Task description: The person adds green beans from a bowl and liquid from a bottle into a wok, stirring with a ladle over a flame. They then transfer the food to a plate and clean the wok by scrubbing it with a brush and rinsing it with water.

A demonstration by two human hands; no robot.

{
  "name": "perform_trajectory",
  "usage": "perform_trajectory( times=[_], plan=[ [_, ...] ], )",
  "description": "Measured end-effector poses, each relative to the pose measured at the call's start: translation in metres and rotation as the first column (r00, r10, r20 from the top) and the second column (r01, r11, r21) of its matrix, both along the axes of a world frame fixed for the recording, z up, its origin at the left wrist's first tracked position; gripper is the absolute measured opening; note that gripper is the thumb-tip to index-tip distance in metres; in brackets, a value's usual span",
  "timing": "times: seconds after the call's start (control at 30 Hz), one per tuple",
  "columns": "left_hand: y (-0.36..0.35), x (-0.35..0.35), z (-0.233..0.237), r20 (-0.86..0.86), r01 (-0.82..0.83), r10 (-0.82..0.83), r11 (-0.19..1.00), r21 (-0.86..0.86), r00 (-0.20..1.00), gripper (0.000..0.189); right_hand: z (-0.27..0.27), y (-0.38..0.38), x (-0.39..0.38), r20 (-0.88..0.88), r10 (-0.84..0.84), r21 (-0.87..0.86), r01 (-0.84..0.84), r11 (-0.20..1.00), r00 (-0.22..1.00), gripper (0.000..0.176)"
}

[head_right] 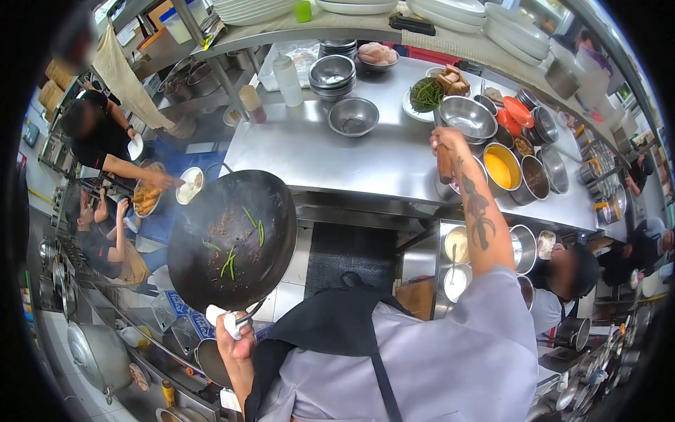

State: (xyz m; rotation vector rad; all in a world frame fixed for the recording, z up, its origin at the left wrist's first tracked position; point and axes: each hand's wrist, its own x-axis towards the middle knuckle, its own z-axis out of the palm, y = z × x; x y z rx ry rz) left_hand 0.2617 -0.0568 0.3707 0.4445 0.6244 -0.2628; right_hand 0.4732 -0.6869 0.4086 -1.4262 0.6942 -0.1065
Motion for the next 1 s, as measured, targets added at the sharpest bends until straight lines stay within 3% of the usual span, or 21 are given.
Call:
perform_trajectory(
  times=[0.27,0.4,0.47,0.53,0.6,0.7,0.77,0.9,0.97,1.0],
  plan=[
    [-0.004,0.001,-0.002,-0.042,-0.032,0.032,0.999,0.001,0.999,0.012,-0.014,0.001,-0.006,-0.029,0.043,0.179,-0.037,0.983,0.999,0.008],
    [-0.01,-0.007,0.001,-0.059,-0.064,0.064,0.998,-0.01,0.996,0.011,0.01,0.02,-0.047,0.014,0.021,0.072,-0.022,0.997,1.0,0.006],
    [-0.006,-0.005,0.0,-0.057,-0.069,0.069,0.998,-0.006,0.996,0.011,-0.015,0.008,-0.041,-0.074,0.034,0.026,-0.032,0.999,0.997,0.006],
    [-0.005,-0.005,-0.002,-0.055,-0.076,0.075,0.997,-0.002,0.996,0.01,-0.029,0.009,-0.044,-0.114,0.073,-0.196,-0.095,0.976,0.991,0.006],
    [-0.004,-0.005,-0.003,-0.022,-0.048,0.048,0.999,0.022,0.999,0.01,-0.037,0.01,-0.046,-0.09,0.106,-0.212,-0.123,0.969,0.99,0.008],
    [0.001,0.001,-0.001,-0.039,-0.058,0.059,0.998,0.035,0.997,0.011,-0.046,0.021,-0.048,-0.095,0.016,-0.311,-0.045,0.949,0.995,0.008],
    [0.004,0.002,-0.002,-0.018,-0.031,0.032,0.999,0.026,0.999,0.011,-0.059,0.027,-0.051,-0.109,0.044,-0.507,-0.094,0.857,0.993,0.012],
    [0.001,0.004,0.004,-0.021,-0.024,0.025,1.0,0.019,0.999,0.011,-0.069,0.026,-0.055,-0.096,0.053,-0.615,-0.101,0.782,0.994,0.015],
    [0.002,0.009,0.003,-0.01,-0.012,0.012,1.0,0.01,1.0,0.01,-0.079,0.03,-0.047,-0.219,0.015,-0.766,-0.182,0.616,0.976,0.026],
    [0.003,0.01,0.002,-0.001,0.0,0.0,1.0,0.0,1.0,0.01,-0.081,0.027,-0.047,-0.218,0.015,-0.766,-0.181,0.616,0.976,0.026]
  ],
)
